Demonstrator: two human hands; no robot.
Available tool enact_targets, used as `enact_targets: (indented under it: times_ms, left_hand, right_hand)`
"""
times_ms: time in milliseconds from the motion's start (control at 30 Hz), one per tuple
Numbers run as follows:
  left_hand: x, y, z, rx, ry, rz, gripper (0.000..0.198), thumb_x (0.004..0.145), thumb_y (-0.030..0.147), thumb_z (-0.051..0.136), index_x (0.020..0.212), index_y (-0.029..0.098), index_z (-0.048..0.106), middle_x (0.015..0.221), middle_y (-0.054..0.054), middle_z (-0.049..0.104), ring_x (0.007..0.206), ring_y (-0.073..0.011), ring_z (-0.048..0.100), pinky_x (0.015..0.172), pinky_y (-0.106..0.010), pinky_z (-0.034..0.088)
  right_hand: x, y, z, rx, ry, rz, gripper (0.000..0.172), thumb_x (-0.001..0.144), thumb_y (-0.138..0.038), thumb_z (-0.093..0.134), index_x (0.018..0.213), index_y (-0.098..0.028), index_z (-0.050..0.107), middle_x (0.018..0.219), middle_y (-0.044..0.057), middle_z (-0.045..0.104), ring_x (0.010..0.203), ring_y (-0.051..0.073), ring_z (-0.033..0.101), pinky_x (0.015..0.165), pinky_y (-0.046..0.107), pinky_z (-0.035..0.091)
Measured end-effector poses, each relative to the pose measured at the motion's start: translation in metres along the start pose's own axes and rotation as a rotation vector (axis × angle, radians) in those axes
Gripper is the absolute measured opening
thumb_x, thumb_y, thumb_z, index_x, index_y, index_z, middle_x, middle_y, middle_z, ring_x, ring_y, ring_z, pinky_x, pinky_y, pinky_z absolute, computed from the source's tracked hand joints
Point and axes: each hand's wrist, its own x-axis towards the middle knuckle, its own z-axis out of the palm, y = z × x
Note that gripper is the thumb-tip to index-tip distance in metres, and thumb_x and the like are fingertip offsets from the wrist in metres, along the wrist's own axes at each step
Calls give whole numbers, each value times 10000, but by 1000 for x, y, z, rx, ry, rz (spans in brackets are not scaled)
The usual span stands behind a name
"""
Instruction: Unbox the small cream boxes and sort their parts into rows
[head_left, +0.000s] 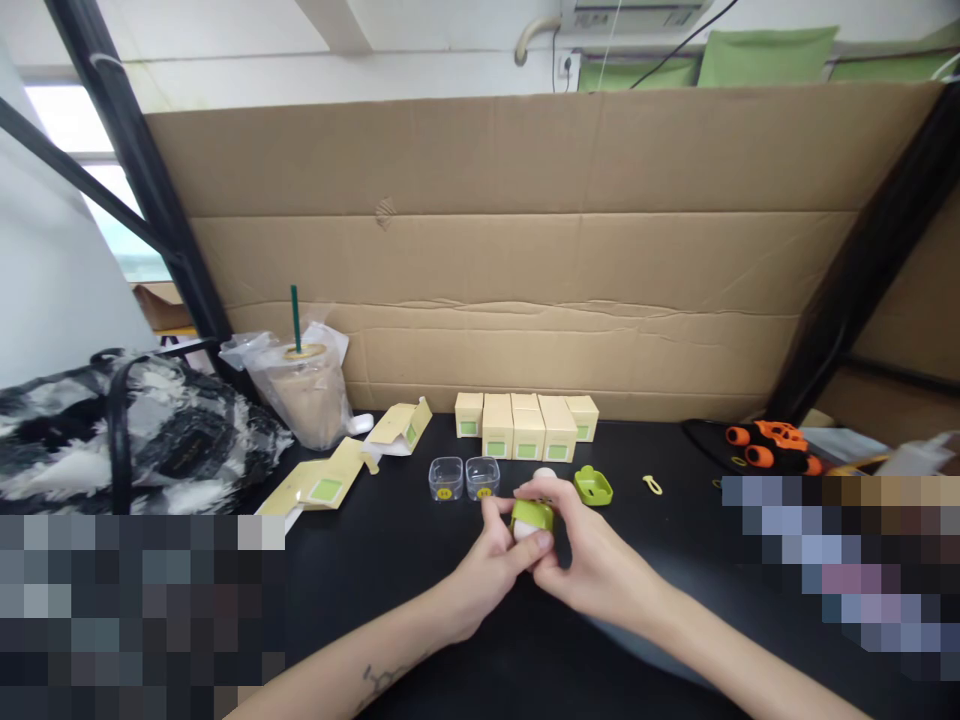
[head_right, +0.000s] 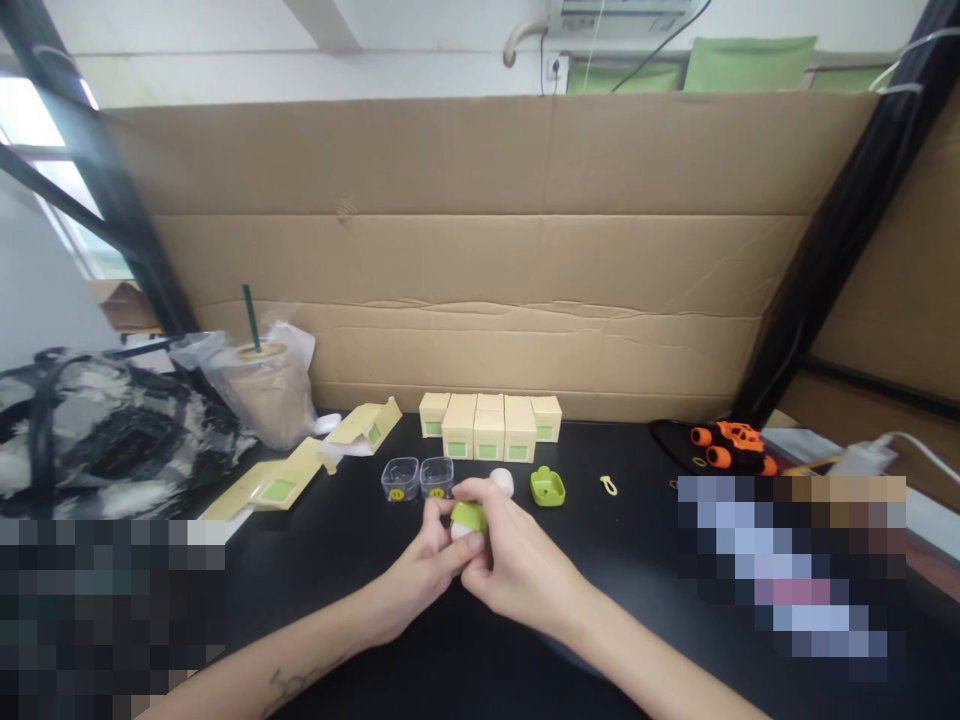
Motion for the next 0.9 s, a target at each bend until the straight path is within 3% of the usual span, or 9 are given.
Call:
enact_targets:
  times_ms: [200,367,500,633,767,900]
  left_hand:
    - [-3,1,2,-82,-47,2,411,773,267,677,993,224,332,1026,-27,515,1115,-185,484,1018,-377,284]
    - [-5,10,7,-158,-71,-38,421,761,216,683,961,231,312,996,-13,519,1089,-166,511,1009,-362,298]
    - [-5,12,11,-178,-36,-65,404,767,172,650,968,231,304,1020,-26,531,1069,-155,522,976,-337,326]
    - [-4,7,13,-191,63,-121,382,728,122,599,935,232,296,910,2,542,916,-141,558,890,-330,372]
    - [-3,4,10,-157,89,-92,353,736,179,621,919,226,323,888,5,525,907,-139,544,869,-314,377]
    - [-2,8,1,-64,-5,-76,424,745,249,654,1060,222,370,938,-7,526,945,-158,534,845,-313,390]
  right_hand:
    - [2,1,-5,54,-79,-92,712,662,12,458,1304,-235,273,1195,79,565,1121,204,549,948,388,447]
    - [3,-3,-8,78,-63,-72,684,658,24,451,1270,-243,300,1173,75,571,1097,199,560,935,390,456]
    - [3,-4,-5,90,-66,-33,668,648,41,435,1242,-244,326,1176,76,567,1086,202,563,907,382,473]
    - [3,-2,2,128,-87,14,697,629,58,424,1242,-258,323,1143,57,576,1040,195,587,866,370,500]
    - [-1,2,10,166,6,48,654,640,47,439,1210,-255,333,1129,56,564,1044,188,578,875,355,494]
    - [-4,4,12,157,35,-5,657,622,42,434,1198,-267,368,1172,47,528,1094,180,539,914,338,466]
